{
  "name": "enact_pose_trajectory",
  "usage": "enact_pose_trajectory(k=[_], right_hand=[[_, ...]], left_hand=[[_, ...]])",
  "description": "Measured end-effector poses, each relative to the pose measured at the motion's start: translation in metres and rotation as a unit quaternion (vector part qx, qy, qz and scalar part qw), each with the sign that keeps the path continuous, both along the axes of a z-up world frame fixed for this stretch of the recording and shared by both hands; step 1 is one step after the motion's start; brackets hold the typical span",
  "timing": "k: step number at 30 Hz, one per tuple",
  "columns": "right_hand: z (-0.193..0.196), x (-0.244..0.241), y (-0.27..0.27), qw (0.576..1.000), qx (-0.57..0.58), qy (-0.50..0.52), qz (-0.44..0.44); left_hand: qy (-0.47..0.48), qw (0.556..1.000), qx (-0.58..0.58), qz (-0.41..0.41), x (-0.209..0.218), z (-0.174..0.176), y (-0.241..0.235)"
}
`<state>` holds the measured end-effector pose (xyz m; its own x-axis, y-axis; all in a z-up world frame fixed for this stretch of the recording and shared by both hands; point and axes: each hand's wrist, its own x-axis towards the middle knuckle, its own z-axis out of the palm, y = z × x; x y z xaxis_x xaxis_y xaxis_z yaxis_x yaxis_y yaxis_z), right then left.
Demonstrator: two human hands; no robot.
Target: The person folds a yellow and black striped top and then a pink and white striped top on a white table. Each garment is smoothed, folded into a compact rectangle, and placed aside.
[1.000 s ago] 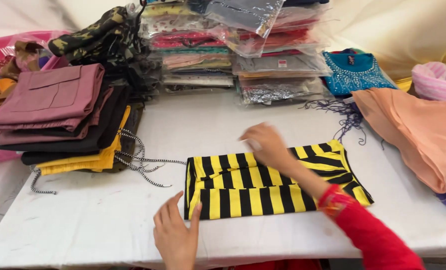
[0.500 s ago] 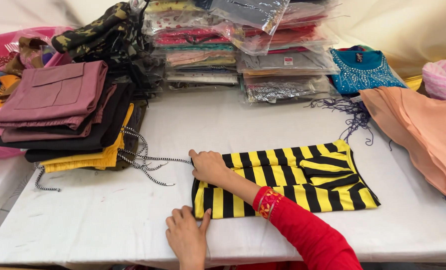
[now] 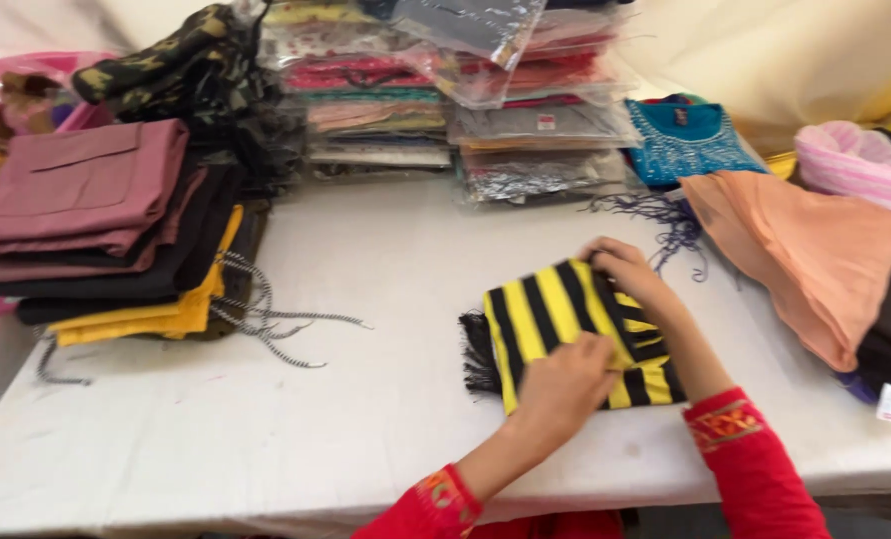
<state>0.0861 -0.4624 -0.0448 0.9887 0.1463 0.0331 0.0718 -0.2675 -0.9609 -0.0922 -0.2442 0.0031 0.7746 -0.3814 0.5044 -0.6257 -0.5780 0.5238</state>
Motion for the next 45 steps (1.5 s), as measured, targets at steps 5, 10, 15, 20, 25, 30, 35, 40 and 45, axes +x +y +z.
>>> enact_pose_trajectory(k=[5,10,15,20,25,30,35,40,45], right_hand=[[0.008,-0.032,-0.085,0.991,-0.062,0.06,-0.106],[0.005,-0.044,-0.082,0.973,-0.051,0.1,-0.203],[-0.015,-0.033,-0.094,0.977,-0.124,-0.061,-0.161],[-0.009,-0.049,-0.095,0.95,-0.145,-0.142,-0.237],[0.04,-0.11,-0.085,0.892,-0.14,-0.302,-0.307],[0.066,-0.182,-0.049,0.927,-0.305,-0.2,-0.088],[0.068,-0.203,-0.043,0.911,-0.388,-0.133,-0.041],[0.047,-0.199,-0.062,0.829,-0.51,-0.227,-0.023],[0.062,-0.215,-0.06,0.692,-0.625,-0.352,-0.078]], left_hand=[[-0.03,0.986,0.079,-0.141,0.021,-0.054,-0.076],[-0.056,0.972,0.021,-0.228,0.013,-0.05,-0.068],[-0.109,0.964,-0.005,-0.243,0.012,-0.047,-0.063],[-0.103,0.968,0.016,-0.228,0.015,-0.04,-0.064],[-0.109,0.984,0.053,-0.128,0.051,-0.032,-0.045],[-0.091,0.991,0.09,-0.024,0.078,-0.047,-0.03],[-0.034,0.99,0.132,-0.023,0.079,-0.078,-0.035],[-0.002,0.99,0.133,-0.043,0.085,-0.097,-0.033],[-0.005,0.991,0.13,-0.04,0.084,-0.099,-0.034]])
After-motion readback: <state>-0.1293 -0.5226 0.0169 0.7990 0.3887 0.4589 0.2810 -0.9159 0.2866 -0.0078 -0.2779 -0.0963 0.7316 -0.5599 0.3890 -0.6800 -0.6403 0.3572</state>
